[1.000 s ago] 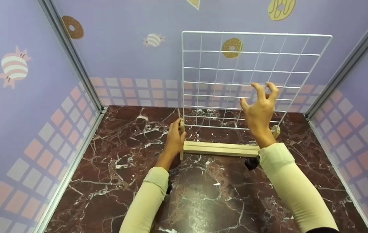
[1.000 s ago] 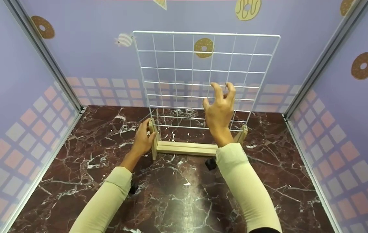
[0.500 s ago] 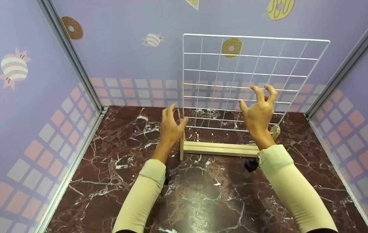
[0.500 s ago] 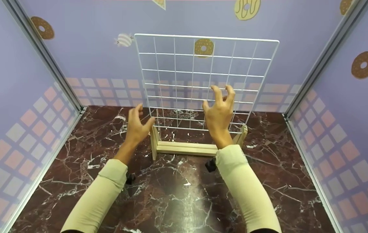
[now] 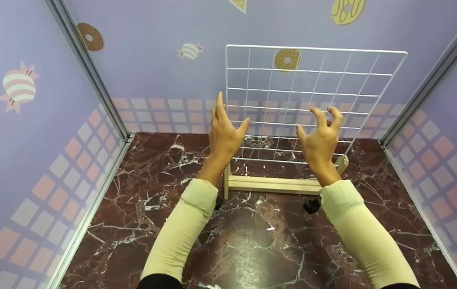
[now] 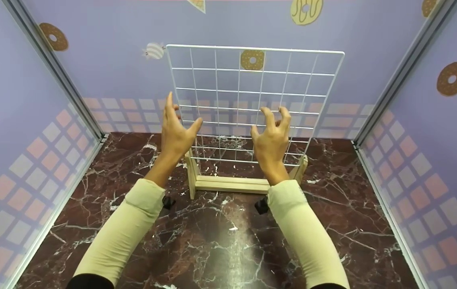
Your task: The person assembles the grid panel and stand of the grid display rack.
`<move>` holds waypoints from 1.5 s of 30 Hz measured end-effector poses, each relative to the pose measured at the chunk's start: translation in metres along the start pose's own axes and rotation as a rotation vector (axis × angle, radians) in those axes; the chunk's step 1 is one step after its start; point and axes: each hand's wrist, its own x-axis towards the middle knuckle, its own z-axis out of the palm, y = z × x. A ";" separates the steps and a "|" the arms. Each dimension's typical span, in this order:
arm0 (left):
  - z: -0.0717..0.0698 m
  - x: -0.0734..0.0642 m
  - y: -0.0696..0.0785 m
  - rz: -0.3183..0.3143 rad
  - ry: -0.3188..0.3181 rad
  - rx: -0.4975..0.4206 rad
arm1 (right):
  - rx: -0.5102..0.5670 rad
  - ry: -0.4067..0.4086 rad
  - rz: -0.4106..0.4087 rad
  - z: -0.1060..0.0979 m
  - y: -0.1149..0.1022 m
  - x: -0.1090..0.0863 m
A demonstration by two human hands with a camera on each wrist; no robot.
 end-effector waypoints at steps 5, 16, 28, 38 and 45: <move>0.005 0.006 0.012 -0.007 0.016 0.020 | 0.002 -0.012 0.002 0.000 0.001 0.000; 0.011 0.012 0.018 -0.020 0.032 0.032 | 0.001 -0.016 0.007 0.000 0.002 -0.001; 0.013 0.012 0.014 -0.035 0.008 0.019 | -0.026 -0.060 -0.010 -0.002 0.003 -0.002; 0.013 0.014 0.014 -0.044 0.007 0.010 | 0.012 0.049 -0.108 -0.016 0.006 0.006; 0.013 0.014 0.015 -0.040 0.003 0.014 | -0.035 0.188 -0.054 -0.035 0.018 0.023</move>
